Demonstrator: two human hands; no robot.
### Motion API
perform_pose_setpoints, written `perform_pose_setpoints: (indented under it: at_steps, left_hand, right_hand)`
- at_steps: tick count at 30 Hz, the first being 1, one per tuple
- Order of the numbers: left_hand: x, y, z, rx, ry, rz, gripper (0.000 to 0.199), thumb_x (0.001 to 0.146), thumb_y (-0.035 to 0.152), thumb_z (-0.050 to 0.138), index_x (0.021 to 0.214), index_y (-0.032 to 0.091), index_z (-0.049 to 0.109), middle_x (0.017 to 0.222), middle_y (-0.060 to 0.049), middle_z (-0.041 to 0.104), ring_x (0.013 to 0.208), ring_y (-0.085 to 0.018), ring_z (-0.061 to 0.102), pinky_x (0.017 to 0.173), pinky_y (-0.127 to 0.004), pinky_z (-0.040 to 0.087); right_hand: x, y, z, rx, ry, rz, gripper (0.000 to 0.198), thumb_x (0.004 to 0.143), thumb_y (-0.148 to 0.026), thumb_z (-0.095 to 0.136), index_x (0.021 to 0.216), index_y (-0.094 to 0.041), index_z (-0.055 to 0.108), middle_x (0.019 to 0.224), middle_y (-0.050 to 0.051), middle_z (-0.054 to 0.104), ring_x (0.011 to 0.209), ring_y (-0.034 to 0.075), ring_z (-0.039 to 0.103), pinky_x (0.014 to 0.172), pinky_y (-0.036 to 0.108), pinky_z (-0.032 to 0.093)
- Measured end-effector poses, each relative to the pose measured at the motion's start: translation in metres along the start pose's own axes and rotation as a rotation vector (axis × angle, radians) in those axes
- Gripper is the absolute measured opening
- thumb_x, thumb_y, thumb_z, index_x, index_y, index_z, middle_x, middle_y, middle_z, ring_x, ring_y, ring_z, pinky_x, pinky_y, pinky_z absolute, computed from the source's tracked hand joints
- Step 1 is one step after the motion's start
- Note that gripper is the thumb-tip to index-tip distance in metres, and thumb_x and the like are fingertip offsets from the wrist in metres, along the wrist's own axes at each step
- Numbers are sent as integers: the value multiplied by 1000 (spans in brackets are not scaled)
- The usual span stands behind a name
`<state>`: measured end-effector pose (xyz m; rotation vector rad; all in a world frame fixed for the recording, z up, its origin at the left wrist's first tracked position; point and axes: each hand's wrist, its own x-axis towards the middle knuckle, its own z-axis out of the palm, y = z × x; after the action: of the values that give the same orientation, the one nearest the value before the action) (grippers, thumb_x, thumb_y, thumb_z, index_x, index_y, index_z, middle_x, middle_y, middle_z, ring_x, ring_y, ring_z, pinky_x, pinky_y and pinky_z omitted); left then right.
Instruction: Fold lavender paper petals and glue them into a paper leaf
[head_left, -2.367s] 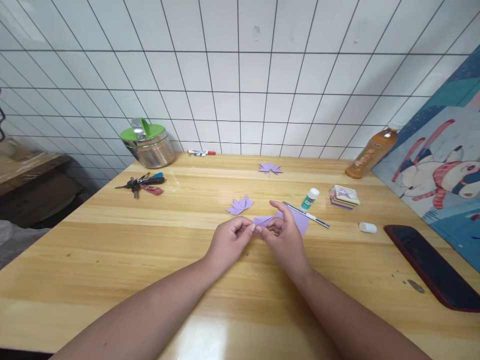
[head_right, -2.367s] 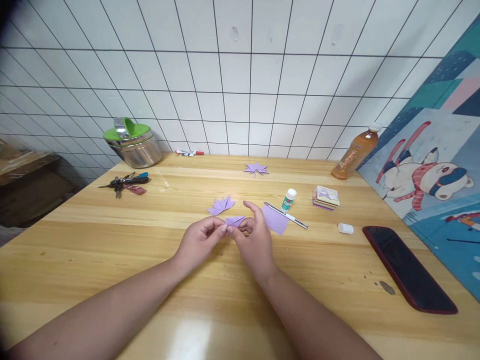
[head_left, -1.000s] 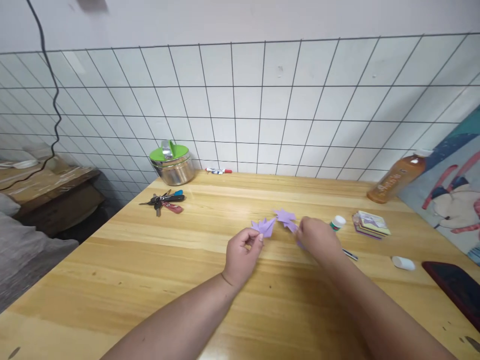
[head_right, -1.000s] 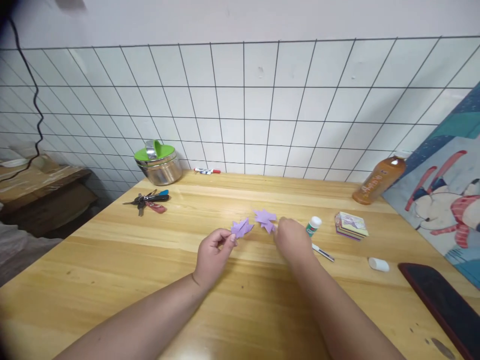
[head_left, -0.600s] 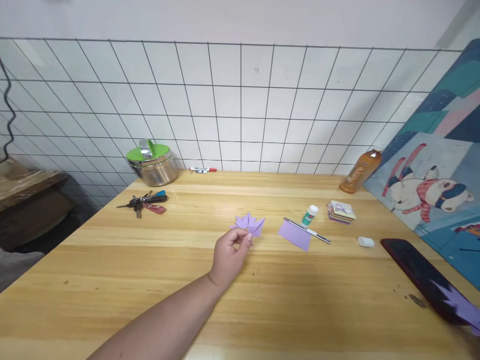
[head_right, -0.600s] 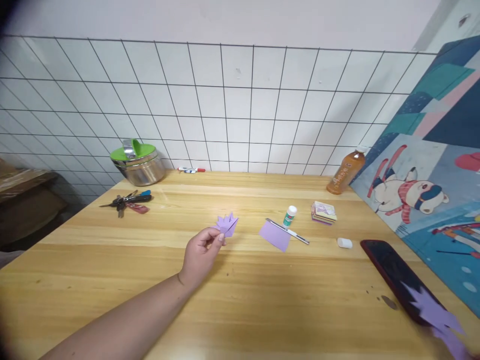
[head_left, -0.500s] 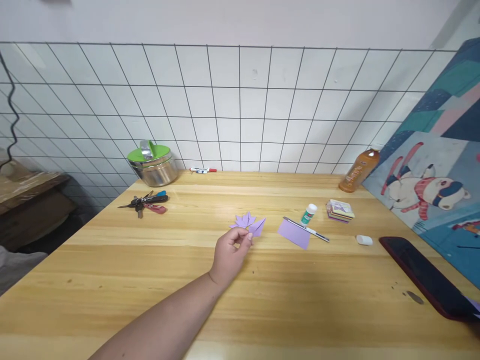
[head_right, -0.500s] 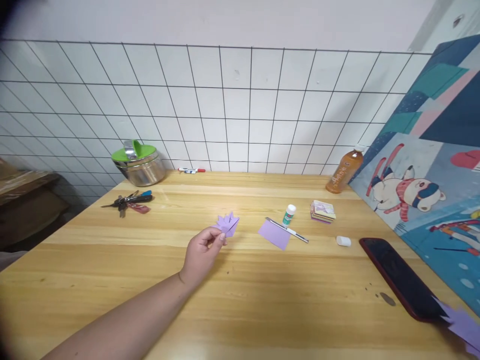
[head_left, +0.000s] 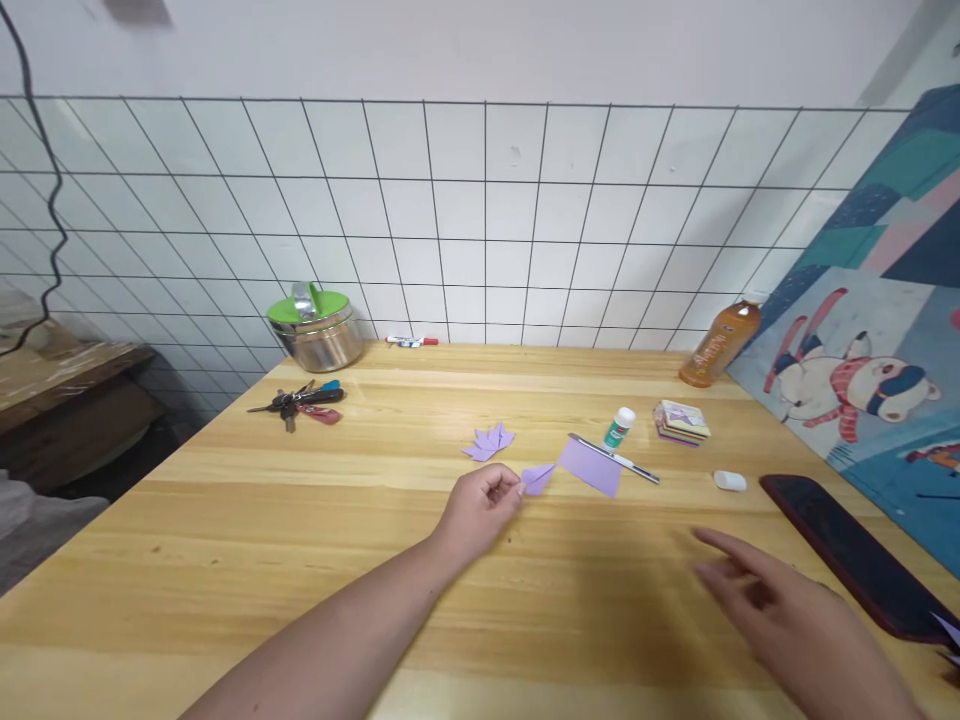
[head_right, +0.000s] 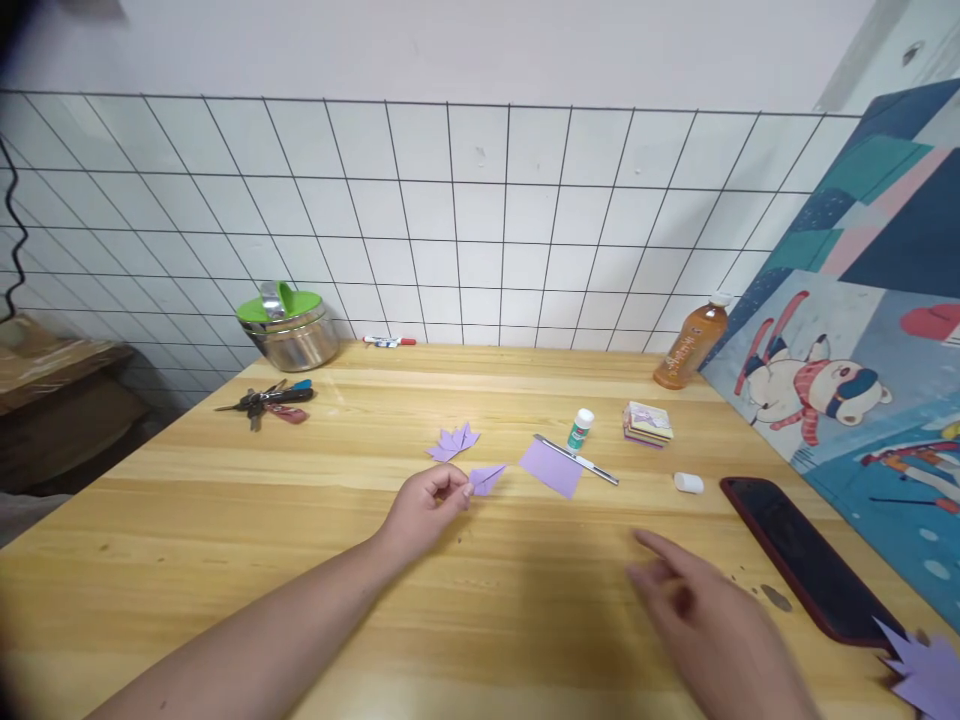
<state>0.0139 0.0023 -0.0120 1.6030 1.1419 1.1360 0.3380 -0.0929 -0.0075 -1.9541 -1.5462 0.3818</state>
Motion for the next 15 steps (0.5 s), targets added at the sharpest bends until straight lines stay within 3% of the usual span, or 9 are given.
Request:
perform_pose_setpoints:
  at_steps: [3,5,7,9,15]
  left_hand:
    - [0,-1,-4,-19,25,2,18,79,30,55,69,15,56,61,1,56,59,-11,51,58,-21,39]
    - [2,-2,-8,-21,48,10,18,79,30,55,69,15,56,62,1,56,59,-11,51,59,-21,40]
    - [5,-4,-12,-16,68,18,19,80,31,55,69,15,56,62,1,55,59,-11,50,58,-21,39]
    - [7,-7,-15,-17,75,18,18,80,30,54,70,15,56,63,1,54,59,-10,49,58,-21,39]
    - [9,-11,-11,27,11,19,17,80,29,55,71,15,57,63,1,54,59,-10,48,56,-20,37]
  right_hand:
    - [19,-99,49,375,-422,103,46,67,-52,61,105,-25,61,86,6,64,65,19,60,45,26,46]
    - [29,-140,77,573,-619,161,44,68,-55,59,100,-25,58,81,3,60,63,17,57,43,25,46]
    - [38,-161,99,685,-673,188,38,68,-54,61,91,-24,57,77,0,57,59,13,53,43,23,45]
    - [45,-169,116,738,-645,166,34,65,-51,65,81,-22,57,70,-3,54,55,10,48,43,20,42]
    - [50,-158,140,983,-521,167,34,58,-47,73,63,-17,57,65,-2,58,63,11,51,62,24,45]
